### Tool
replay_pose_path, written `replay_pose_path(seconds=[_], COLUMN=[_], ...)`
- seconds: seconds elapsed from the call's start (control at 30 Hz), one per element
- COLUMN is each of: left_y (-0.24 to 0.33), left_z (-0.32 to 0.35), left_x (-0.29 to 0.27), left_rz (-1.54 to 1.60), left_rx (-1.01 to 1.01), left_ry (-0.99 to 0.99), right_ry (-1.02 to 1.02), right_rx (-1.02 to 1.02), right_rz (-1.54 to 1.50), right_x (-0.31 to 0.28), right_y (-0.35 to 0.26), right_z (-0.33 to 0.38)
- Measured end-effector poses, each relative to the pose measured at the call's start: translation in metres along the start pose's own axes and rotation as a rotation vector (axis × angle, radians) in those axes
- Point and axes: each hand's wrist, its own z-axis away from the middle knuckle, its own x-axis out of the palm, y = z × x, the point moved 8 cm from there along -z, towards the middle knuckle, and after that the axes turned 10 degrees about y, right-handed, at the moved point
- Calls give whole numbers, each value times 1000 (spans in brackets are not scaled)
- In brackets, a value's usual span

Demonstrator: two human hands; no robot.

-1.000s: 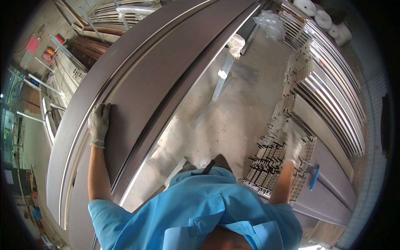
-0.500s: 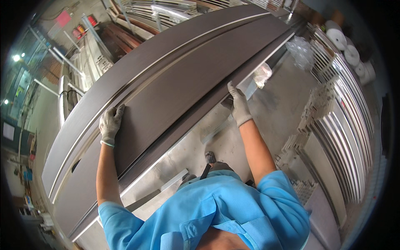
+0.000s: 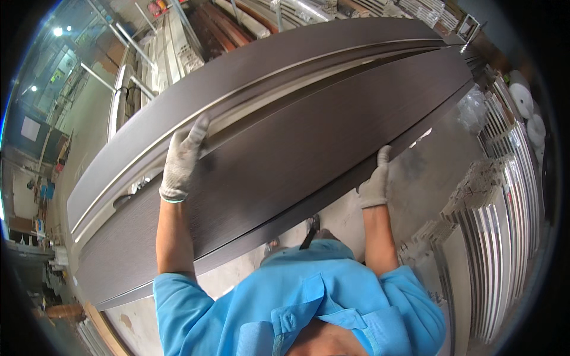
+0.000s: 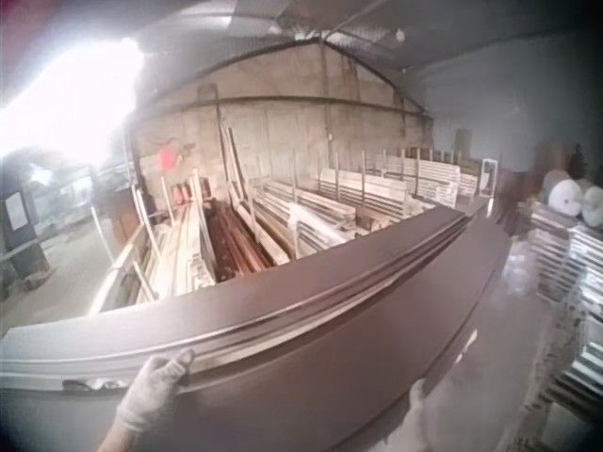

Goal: The person inserts a black seal strip into the groove of a large panel using a blue plastic tool. They repeatedly pick up panels, align the strip, press it into place, and stack the finished panels.

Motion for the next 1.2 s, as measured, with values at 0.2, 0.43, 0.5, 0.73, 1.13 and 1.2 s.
replay_pose_path(seconds=[0.2, 0.43, 0.5, 0.73, 1.13, 1.2], left_y=[42, -25, -42, -18, -5, 7], left_z=[6, 26, 26, 39, 115, 141], left_x=[37, 4, 1, 23, -15, -40], left_rz=[-296, -461, -569, -676, -399, -481], left_rx=[385, 412, 370, 833, 88, 171], left_ry=[-83, -164, -250, -680, -632, -559], right_ry=[161, 77, -1, 30, -88, -132], right_rx=[-120, -123, -180, -186, -198, -154], right_rz=[189, 97, 146, 193, -168, -161], right_x=[-23, -27, -21, -36, -54, -53], right_y=[-15, -9, -13, -7, 3, 5], right_z=[10, 1, 3, 0, 3, 21])
